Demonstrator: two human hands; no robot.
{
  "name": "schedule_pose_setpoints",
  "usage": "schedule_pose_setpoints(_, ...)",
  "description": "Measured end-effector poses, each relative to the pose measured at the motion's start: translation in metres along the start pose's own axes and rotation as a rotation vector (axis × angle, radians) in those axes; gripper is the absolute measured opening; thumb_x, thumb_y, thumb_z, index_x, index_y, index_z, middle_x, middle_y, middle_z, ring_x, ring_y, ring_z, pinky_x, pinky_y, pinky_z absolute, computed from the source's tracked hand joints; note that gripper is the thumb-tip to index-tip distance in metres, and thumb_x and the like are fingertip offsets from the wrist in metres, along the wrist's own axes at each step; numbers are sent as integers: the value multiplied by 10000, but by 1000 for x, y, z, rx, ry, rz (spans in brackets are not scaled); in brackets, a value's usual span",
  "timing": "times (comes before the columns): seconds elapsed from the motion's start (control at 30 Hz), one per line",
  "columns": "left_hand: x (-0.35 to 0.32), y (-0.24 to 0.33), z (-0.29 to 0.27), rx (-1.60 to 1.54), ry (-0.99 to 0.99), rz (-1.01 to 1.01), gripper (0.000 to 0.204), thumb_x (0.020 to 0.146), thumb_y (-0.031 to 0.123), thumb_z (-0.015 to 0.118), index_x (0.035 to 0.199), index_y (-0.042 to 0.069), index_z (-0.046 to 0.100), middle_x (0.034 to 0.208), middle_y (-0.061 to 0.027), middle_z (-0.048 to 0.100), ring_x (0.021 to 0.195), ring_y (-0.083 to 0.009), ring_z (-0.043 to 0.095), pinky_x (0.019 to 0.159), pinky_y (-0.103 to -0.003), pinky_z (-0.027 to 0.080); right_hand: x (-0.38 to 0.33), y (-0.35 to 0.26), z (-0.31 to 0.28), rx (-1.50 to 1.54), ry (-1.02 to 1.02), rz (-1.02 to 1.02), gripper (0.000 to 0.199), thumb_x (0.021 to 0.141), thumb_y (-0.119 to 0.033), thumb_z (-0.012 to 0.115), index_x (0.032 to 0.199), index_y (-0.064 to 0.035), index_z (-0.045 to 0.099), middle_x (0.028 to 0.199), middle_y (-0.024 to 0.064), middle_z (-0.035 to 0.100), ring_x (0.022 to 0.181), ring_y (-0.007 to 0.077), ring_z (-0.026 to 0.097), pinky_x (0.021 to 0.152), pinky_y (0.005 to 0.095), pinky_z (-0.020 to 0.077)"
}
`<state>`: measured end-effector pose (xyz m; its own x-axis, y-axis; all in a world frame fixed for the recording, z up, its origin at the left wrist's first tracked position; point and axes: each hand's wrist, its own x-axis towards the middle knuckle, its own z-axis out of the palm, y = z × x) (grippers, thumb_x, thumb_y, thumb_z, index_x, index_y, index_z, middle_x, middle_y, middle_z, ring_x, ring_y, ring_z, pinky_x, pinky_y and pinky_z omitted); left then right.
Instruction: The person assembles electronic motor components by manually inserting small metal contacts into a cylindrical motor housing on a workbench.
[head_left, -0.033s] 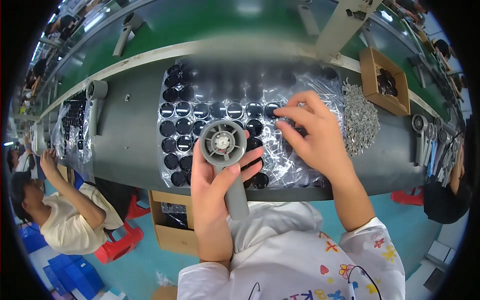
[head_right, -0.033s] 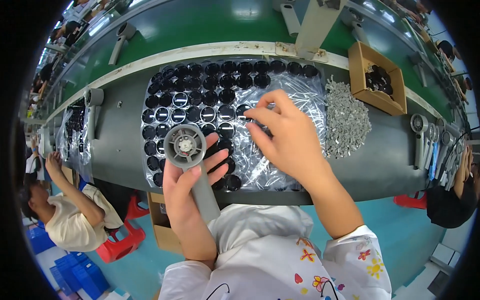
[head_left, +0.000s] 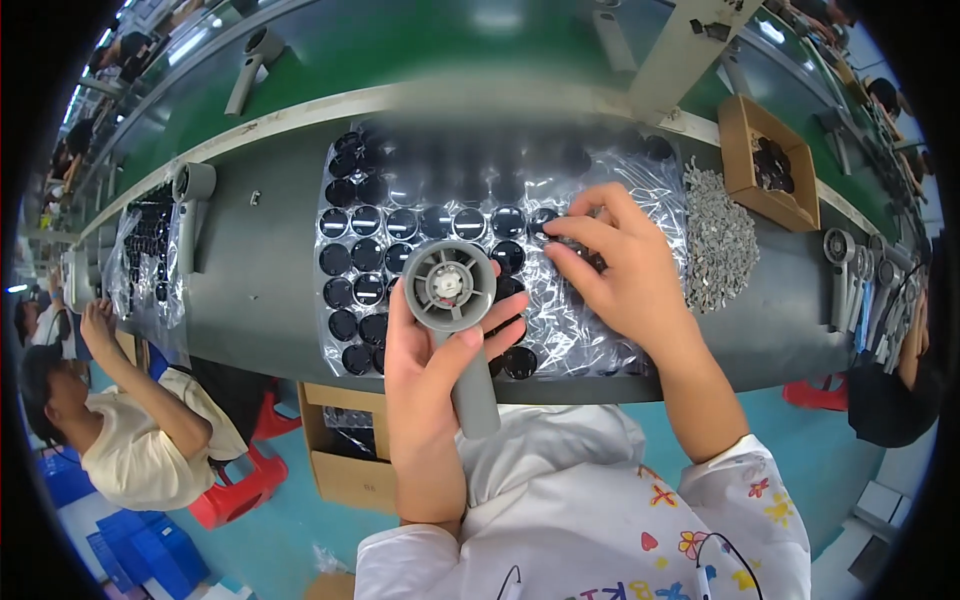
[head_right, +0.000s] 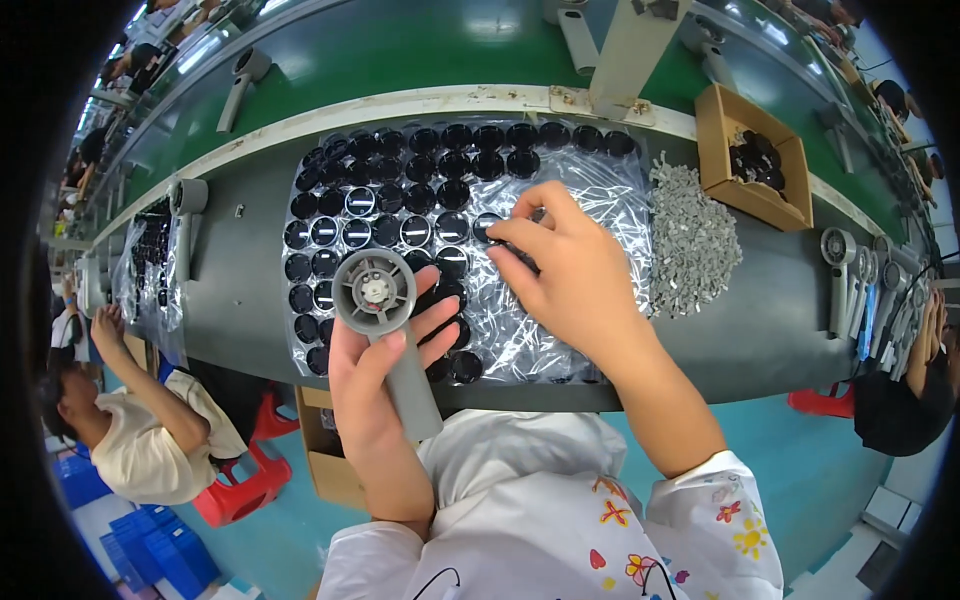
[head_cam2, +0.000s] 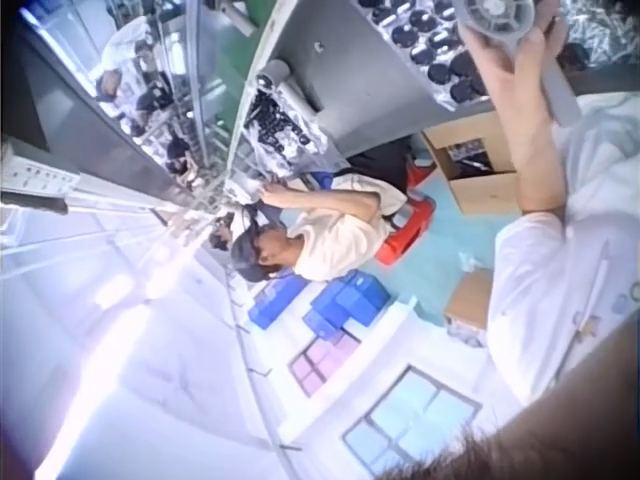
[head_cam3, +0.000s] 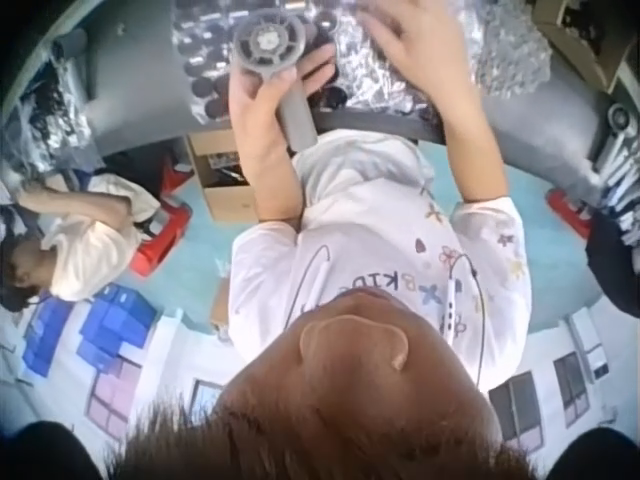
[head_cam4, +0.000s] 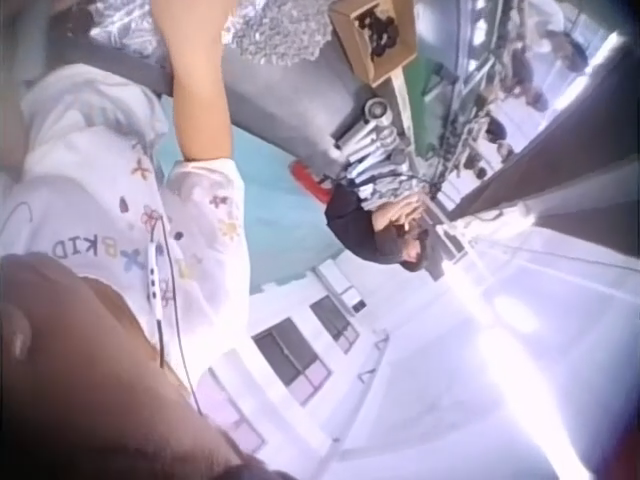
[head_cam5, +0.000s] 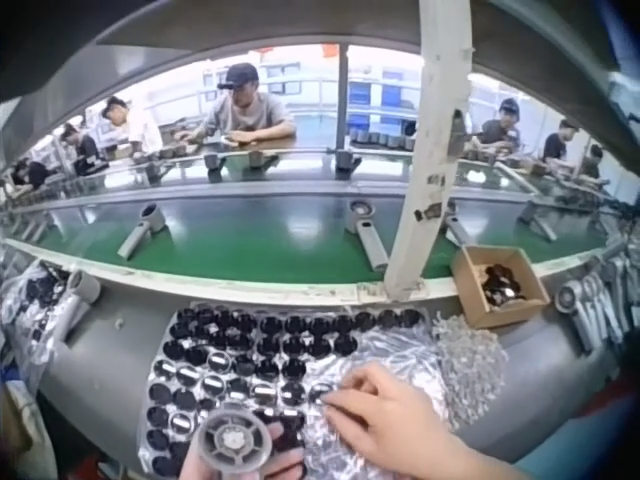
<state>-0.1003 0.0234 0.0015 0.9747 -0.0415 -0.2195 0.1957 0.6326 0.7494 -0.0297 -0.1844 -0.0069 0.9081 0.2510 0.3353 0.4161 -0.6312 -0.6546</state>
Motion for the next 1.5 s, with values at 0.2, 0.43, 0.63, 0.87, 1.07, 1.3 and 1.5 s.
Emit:
schedule_pose_setpoints(0.2, 4, -10, 1, 4, 7, 34, 626, 897, -30, 620, 1457, 16, 345, 1371, -247, 566, 1191, -428, 650, 1044, -508, 526, 8, -3, -2, 147, 177, 110, 87, 889, -86, 748, 955, -39, 716, 986, 69, 610, 766, 129, 596, 629, 300, 495)
schedule_pose_setpoints(0.43, 3, -5, 7, 98, 28, 30, 651, 878, -37, 629, 1446, 19, 316, 1356, -250, 561, 1094, -408, 696, 846, -455, 644, -2, 16, -28, 1472, 37, 514, 251, 1067, -231, 496, 1161, -15, 583, 1149, 216, 673, 887, 240, 698, 665, 336, 583)
schedule_pose_setpoints(0.63, 6, -2, 27, 184, -25, 65, 634, 900, -61, 623, 1441, 19, 303, 1351, -204, 541, 1165, -406, 662, 816, -416, 667, -7, 10, -24, 1739, -118, 635, 306, 1037, -186, 536, 1277, -1, 581, 1154, 229, 676, 866, 261, 708, 729, 356, 606)
schedule_pose_setpoints(0.87, 13, -13, 39, 201, -60, 54, 715, 931, -61, 589, 1540, 10, 223, 1407, -201, 501, 1245, -381, 616, 854, -392, 655, -16, 0, -16, 1276, 91, 404, 344, 936, 45, 643, 1279, 51, 609, 1191, 154, 677, 938, 214, 699, 819, 335, 592)
schedule_pose_setpoints(1.07, 13, -20, 47, 177, -92, 45, 772, 939, -63, 577, 1581, 16, 155, 1432, -206, 476, 1255, -364, 605, 863, -389, 650, -20, -7, -11, 937, 214, 146, 314, 984, 9, 626, 1295, 23, 664, 1161, 119, 706, 971, 168, 702, 858, 309, 588)
schedule_pose_setpoints(1.3, 8, -24, 55, 171, 0, 38, 817, 882, 96, 690, 1566, -12, 257, 1406, -219, 539, 1178, -375, 660, 753, -362, 665, -18, -6, -14, 682, 110, 20, 334, 968, 42, 616, 1299, 62, 651, 1190, 202, 715, 898, 161, 705, 768, 276, 581)
schedule_pose_setpoints(1.5, 10, -23, 55, 144, 4, 5, 785, 877, 85, 668, 1552, -17, 283, 1392, -218, 547, 1178, -377, 659, 744, -362, 672, -17, -8, -11, 727, 136, 7, 313, 932, 51, 649, 1235, 10, 714, 1106, 169, 725, 825, 192, 753, 687, 266, 618)
